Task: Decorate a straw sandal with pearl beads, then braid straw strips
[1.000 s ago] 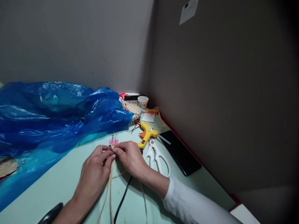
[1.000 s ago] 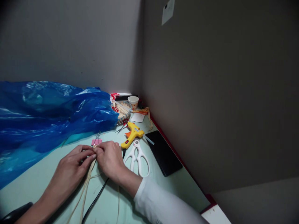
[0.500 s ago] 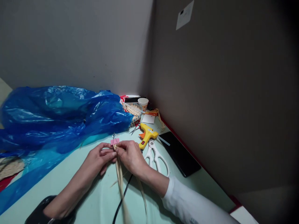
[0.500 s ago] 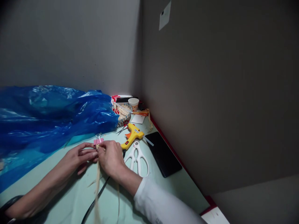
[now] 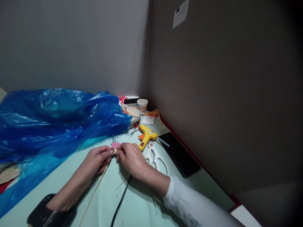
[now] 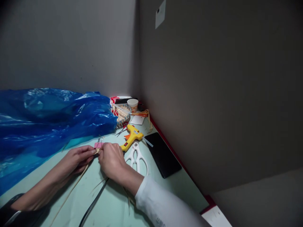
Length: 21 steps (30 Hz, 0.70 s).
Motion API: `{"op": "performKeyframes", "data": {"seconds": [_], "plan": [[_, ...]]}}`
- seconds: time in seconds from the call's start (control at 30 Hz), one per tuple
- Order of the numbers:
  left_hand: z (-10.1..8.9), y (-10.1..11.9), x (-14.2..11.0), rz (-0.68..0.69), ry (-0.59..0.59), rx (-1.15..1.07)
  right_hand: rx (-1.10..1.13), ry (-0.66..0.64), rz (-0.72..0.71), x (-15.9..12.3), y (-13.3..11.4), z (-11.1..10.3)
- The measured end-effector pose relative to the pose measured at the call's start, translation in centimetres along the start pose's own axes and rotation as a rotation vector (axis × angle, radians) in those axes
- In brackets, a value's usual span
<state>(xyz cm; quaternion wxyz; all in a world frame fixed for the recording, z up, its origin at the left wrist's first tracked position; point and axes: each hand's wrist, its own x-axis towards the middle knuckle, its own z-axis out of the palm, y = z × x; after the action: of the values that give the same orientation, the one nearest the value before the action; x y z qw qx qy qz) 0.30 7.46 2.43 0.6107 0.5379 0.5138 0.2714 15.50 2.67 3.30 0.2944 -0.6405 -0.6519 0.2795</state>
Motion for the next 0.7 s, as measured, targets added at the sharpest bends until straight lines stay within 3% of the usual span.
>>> {"op": "performKeyframes", "data": {"seconds": [0.4,0.7], "plan": [[0.6,0.4,0.0,0.000,0.014,0.055,-0.379,-0.025,-0.058,-0.3,-0.1,0.0],[0.4,-0.7,1.2,0.089,0.089,0.191,-0.510,0.003,-0.135,-0.9,-0.5,-0.1]]}}
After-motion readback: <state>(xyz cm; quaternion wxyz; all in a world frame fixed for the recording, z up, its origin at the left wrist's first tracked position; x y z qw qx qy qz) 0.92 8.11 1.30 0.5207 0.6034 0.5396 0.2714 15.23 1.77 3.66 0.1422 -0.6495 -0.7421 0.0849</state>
